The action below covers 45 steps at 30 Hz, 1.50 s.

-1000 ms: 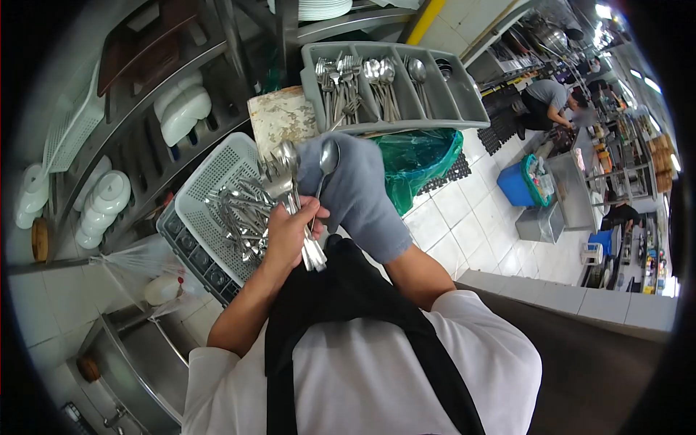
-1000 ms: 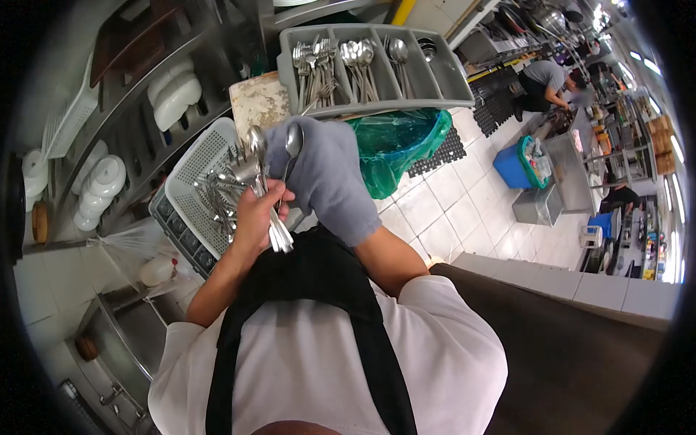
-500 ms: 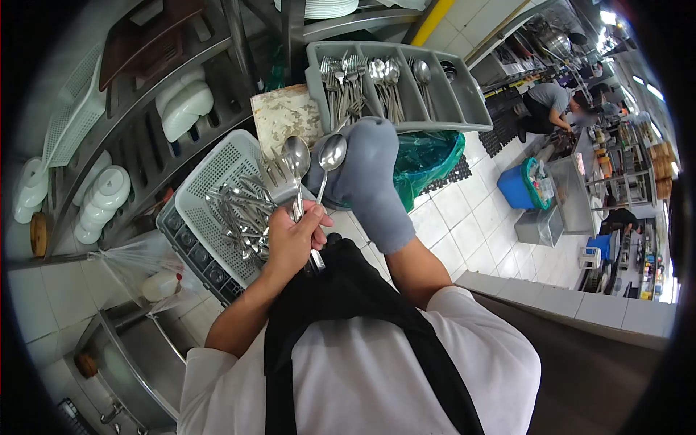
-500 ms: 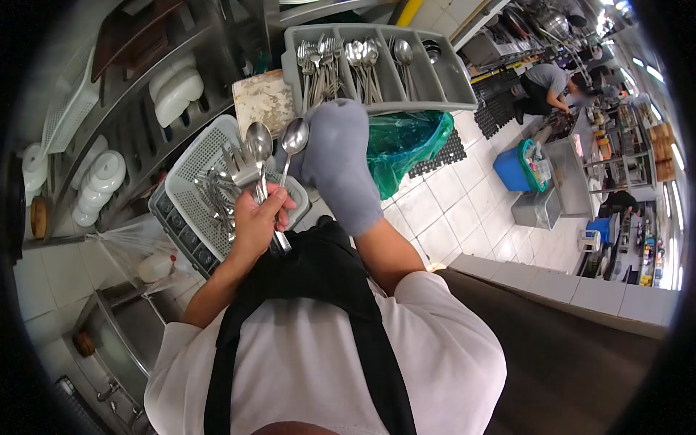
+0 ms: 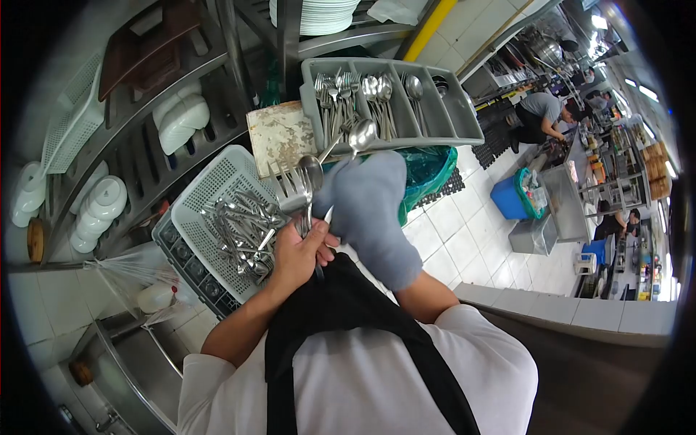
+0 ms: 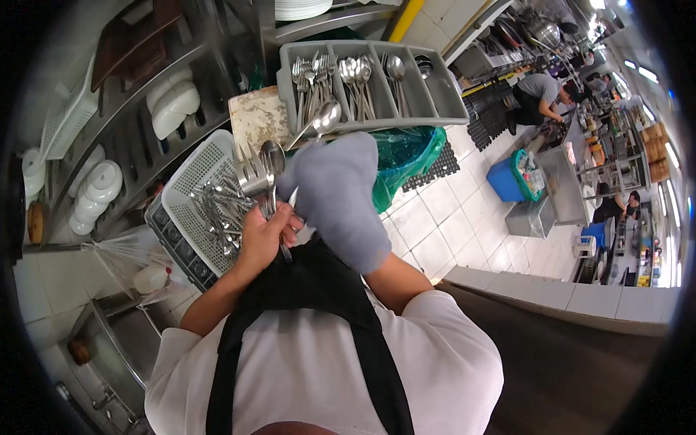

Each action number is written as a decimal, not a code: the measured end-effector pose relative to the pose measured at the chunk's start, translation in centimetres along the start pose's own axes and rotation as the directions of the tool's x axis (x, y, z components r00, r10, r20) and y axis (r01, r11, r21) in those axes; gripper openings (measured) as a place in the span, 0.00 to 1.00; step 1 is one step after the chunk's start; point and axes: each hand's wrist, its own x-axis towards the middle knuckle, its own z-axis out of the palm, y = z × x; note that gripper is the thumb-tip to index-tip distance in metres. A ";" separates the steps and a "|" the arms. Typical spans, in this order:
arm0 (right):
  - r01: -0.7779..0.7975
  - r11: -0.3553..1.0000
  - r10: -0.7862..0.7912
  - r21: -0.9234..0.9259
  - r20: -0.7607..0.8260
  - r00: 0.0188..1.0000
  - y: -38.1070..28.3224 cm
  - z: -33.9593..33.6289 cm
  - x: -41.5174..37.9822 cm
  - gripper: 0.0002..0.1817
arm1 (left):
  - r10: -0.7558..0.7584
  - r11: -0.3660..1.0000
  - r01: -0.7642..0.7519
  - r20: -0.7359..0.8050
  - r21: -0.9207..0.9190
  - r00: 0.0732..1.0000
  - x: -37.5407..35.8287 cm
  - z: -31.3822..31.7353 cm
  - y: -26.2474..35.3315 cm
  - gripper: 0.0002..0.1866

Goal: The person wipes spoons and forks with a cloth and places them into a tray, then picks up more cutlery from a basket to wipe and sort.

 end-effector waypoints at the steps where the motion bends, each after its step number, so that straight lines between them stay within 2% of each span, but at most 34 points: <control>1: 0.199 0.979 -0.203 -0.039 -0.178 0.963 -0.7 -1.6 -1.3 0.09 | 0.019 0.999 -0.019 0.000 0.034 1.000 0.4 -0.1 0.0 0.14; 2: 0.198 0.979 -0.202 -0.041 -0.182 0.962 -0.5 -1.3 -1.3 0.09 | 0.036 0.997 -0.036 0.001 0.069 0.999 0.6 -0.2 0.1 0.14; 3: 0.125 0.992 -0.125 -0.004 -0.059 0.990 -0.1 -0.6 -1.3 0.09 | -0.023 0.992 0.015 0.061 0.125 0.998 0.6 -0.3 0.2 0.16; 4: 0.049 0.999 -0.050 0.023 0.067 0.996 0.3 0.1 -1.3 0.10 | -0.017 0.992 0.009 0.059 0.126 0.998 0.4 -0.3 0.2 0.16; 5: 0.053 0.998 -0.054 0.025 0.063 0.997 1.3 0.6 -1.3 0.10 | -0.054 0.997 0.052 0.045 0.050 0.998 0.2 -0.3 0.1 0.16; 7: 0.241 0.950 -0.208 0.201 -0.170 0.963 4.7 1.2 -1.5 0.10 | -0.117 0.988 0.118 0.021 -0.102 0.993 -0.2 -0.2 0.5 0.18; 8: 0.338 0.902 -0.259 0.269 -0.290 0.921 5.6 0.9 -1.4 0.10 | -0.119 0.988 0.120 0.020 -0.101 0.993 -0.4 -0.2 0.7 0.18; 9: 0.291 0.684 -0.152 0.669 -0.260 0.954 6.0 0.6 -1.2 0.10 | -0.131 0.987 0.130 0.003 -0.098 0.991 -0.5 -0.2 0.7 0.19; 10: 0.192 0.318 -0.065 0.929 -0.180 0.981 6.4 0.1 -0.9 0.10 | -0.147 0.985 0.145 -0.014 -0.094 0.989 -0.7 -0.1 0.6 0.19; 11: 0.031 0.112 0.001 0.993 -0.031 1.000 7.6 1.1 -0.3 0.10 | -0.117 0.988 0.115 -0.014 -0.104 0.993 -0.8 0.1 0.5 0.19; 12: 0.030 0.108 0.003 0.994 -0.031 1.000 8.2 1.9 0.3 0.10 | -0.119 0.988 0.117 -0.015 -0.101 0.993 -0.9 0.1 0.5 0.19; 14: 0.090 0.178 0.344 0.980 -0.148 0.927 7.3 2.0 1.5 0.10 | -0.072 0.992 0.065 -0.063 -0.105 0.995 -1.2 0.1 0.9 0.17; 15: 0.230 0.318 0.377 0.920 -0.346 0.859 6.4 1.8 1.1 0.11 | -0.072 0.992 0.064 -0.073 -0.106 0.995 -1.2 -0.2 0.8 0.17; 17: 0.204 0.525 0.235 0.826 -0.371 0.898 5.6 0.7 -0.3 0.11 | 0.035 0.995 -0.051 -0.169 -0.091 0.985 -1.2 -1.0 0.3 0.14; 19: 0.199 0.710 0.058 0.675 -0.337 0.940 4.2 0.0 -1.5 0.10 | 0.030 0.993 -0.056 -0.234 -0.102 0.972 -1.5 -1.7 0.3 0.14; 21: 0.247 0.815 -0.084 0.524 -0.316 0.945 2.3 -0.1 -1.9 0.10 | 0.018 0.984 -0.077 -0.338 -0.163 0.941 -1.6 -1.9 0.5 0.13; 24: 0.324 0.845 -0.171 0.426 -0.359 0.918 -1.4 0.2 -1.3 0.09 | 0.037 0.976 -0.110 -0.358 -0.187 0.933 -1.6 -2.2 0.5 0.13; 28: 0.341 0.845 -0.152 0.413 -0.425 0.892 -2.7 -0.2 -0.4 0.08 | 0.041 0.982 -0.104 -0.356 -0.159 0.934 -1.9 -2.0 0.3 0.13; 31: 0.432 0.875 -0.360 0.217 -0.303 0.882 0.1 0.8 -0.2 0.08 | 0.051 0.983 -0.108 -0.340 -0.150 0.939 -2.3 -2.3 0.1 0.13; 34: 0.542 0.840 -0.536 0.026 -0.116 0.836 2.6 5.1 1.0 0.12 | 0.036 0.982 -0.099 -0.361 -0.160 0.932 -2.6 -2.9 -0.3 0.13; 35: 0.066 0.668 -0.241 0.742 0.131 0.962 3.6 11.8 3.1 0.09 | 0.033 0.979 -0.104 -0.368 -0.176 0.929 -2.6 -2.9 -0.4 0.13; 36: 0.070 0.669 -0.249 0.740 0.135 0.959 2.5 11.5 3.6 0.09 | 0.029 0.976 -0.107 -0.375 -0.189 0.927 -2.6 -3.0 -0.5 0.13; 38: 0.133 0.882 -0.264 0.452 0.240 0.934 -0.4 8.6 4.2 0.09 | 0.026 0.966 -0.123 -0.391 -0.226 0.920 -2.3 -3.4 -0.9 0.13; 39: 0.165 0.944 -0.248 0.286 0.287 0.925 -1.7 6.8 4.4 0.09 | 0.028 0.956 -0.140 -0.396 -0.257 0.918 -2.2 -3.5 -0.9 0.13; 41: 0.216 0.974 -0.178 -0.066 0.365 0.914 -2.8 4.6 4.5 0.08 | 0.025 0.959 -0.136 -0.402 -0.250 0.915 -2.1 -3.5 -0.5 0.12; 42: 0.235 0.965 -0.190 -0.115 0.309 0.932 -2.9 4.5 4.8 0.08 | 0.023 0.958 -0.140 -0.419 -0.249 0.908 -2.0 -3.5 -0.2 0.12; 45: 0.267 0.961 -0.264 -0.068 0.052 0.963 -2.9 5.1 5.5 0.09 | 0.039 0.964 -0.144 -0.419 -0.222 0.907 -2.1 -3.7 0.0 0.12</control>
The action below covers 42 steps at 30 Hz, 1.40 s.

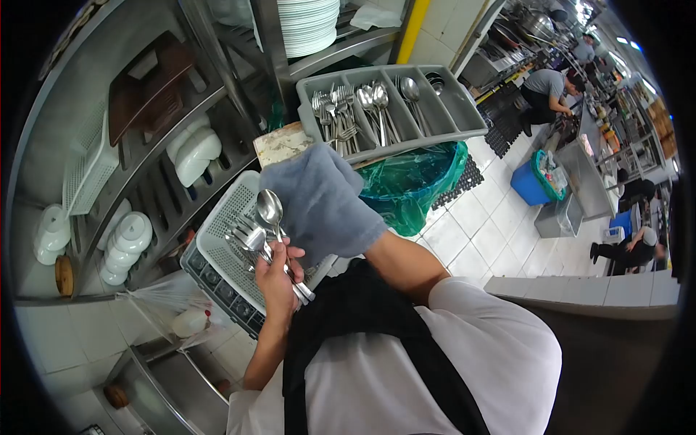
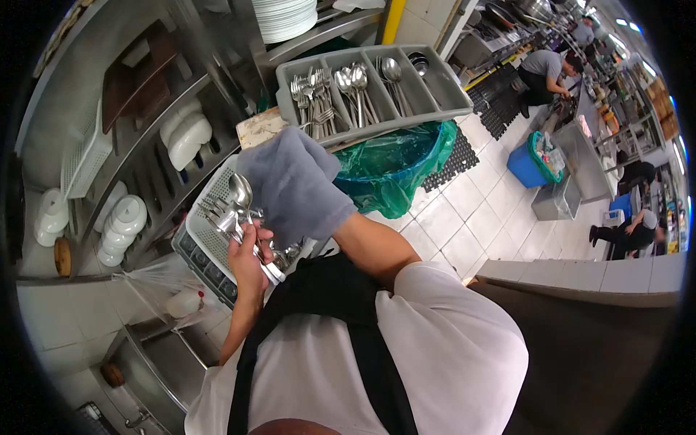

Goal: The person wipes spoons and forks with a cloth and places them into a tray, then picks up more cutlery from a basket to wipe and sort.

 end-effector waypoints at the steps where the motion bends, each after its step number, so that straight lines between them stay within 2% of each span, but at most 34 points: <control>1: 0.015 1.000 -0.013 0.027 -0.059 0.998 0.1 -0.2 0.0 0.09 | 0.010 1.000 -0.010 0.007 0.007 1.000 0.0 -0.1 0.0 0.12; 7: 0.090 0.985 -0.054 0.145 -0.238 0.970 -0.2 -2.8 -2.6 0.09 | -0.012 1.000 0.012 -0.023 -0.029 1.000 -0.4 -0.8 -0.4 0.11; 12: 0.078 0.993 -0.061 0.093 -0.176 0.982 -1.8 -1.8 -2.1 0.10 | 0.016 0.995 -0.023 -0.074 -0.096 0.997 0.0 -1.2 0.0 0.10; 14: 0.053 0.998 -0.056 -0.025 -0.150 0.987 -2.3 -1.1 -0.9 0.10 | 0.067 0.993 -0.076 -0.099 -0.089 0.993 0.1 -1.5 0.5 0.09; 19: 0.017 0.934 -0.070 -0.357 -0.138 0.988 -2.1 -1.7 1.9 0.11 | 0.041 0.994 -0.054 -0.136 -0.099 0.990 0.1 -2.2 0.9 0.09; 22: 0.018 0.899 -0.084 -0.438 -0.132 0.988 -1.5 -2.3 2.9 0.12 | 0.018 0.998 -0.026 -0.140 -0.060 0.990 -0.1 -2.8 0.1 0.10; 24: 0.118 0.780 -0.235 -0.615 -0.114 0.965 -0.5 -1.4 3.9 0.14 | 0.010 0.998 -0.018 -0.131 -0.061 0.991 -0.2 -3.0 -0.2 0.10; 25: 0.117 0.780 -0.234 -0.615 -0.114 0.965 0.4 1.5 5.4 0.14 | -0.001 0.998 -0.007 -0.125 -0.066 0.992 -0.2 -3.1 -0.3 0.10; 27: 0.080 0.489 -0.539 -0.868 -0.229 0.810 2.4 8.3 8.4 0.14 | -0.013 0.997 0.004 -0.121 -0.076 0.993 -0.2 -3.2 -0.4 0.10; 28: 0.083 0.489 -0.540 -0.869 -0.226 0.811 1.6 6.0 7.2 0.14 | -0.020 0.997 0.011 -0.119 -0.076 0.993 -0.2 -3.3 -0.4 0.10; 30: 0.104 0.737 -0.254 -0.667 -0.132 0.958 -0.9 -1.2 2.7 0.02 | -0.032 0.997 0.024 -0.113 -0.074 0.993 -0.2 -3.3 -0.2 0.10; 31: 0.075 0.834 -0.165 -0.547 -0.116 0.979 -1.4 -2.2 1.6 0.02 | -0.033 0.996 0.024 -0.110 -0.081 0.993 -0.3 -3.1 0.2 0.10; 33: 0.027 0.969 -0.074 -0.245 -0.183 0.980 -1.5 -2.6 0.1 0.03 | -0.041 0.995 0.031 -0.103 -0.094 0.994 -0.3 -3.0 0.5 0.10; 35: 0.032 0.997 -0.009 0.068 -0.308 0.951 -1.3 -1.8 -1.6 0.05 | -0.038 0.996 0.034 -0.050 -0.086 0.998 -0.3 -3.1 0.5 0.10; 36: 0.045 0.979 0.036 0.198 -0.387 0.922 -0.8 -1.1 -2.2 0.06 | -0.090 0.988 0.083 -0.047 -0.129 0.995 -0.7 -2.8 0.7 0.12; 37: 0.060 0.957 0.084 0.284 -0.468 0.880 -0.2 -0.5 -2.6 0.06 | -0.088 0.987 0.080 -0.051 -0.137 0.995 -0.9 -2.8 0.5 0.12; 39: 0.076 0.936 0.155 0.344 -0.595 0.789 1.3 0.9 -3.0 0.08 | -0.187 0.977 0.190 0.042 -0.097 0.981 -1.4 -3.0 -0.1 0.13; 40: 0.041 0.926 0.172 0.374 -0.516 0.839 1.8 -0.2 -3.3 0.08 | -0.196 0.976 0.203 0.080 -0.083 0.977 -1.5 -3.3 -0.6 0.13; 42: -0.015 0.961 0.118 0.277 -0.358 0.926 3.5 -2.1 -3.1 0.08 | -0.231 0.970 0.236 0.073 -0.066 0.970 -2.0 -2.0 0.3 0.12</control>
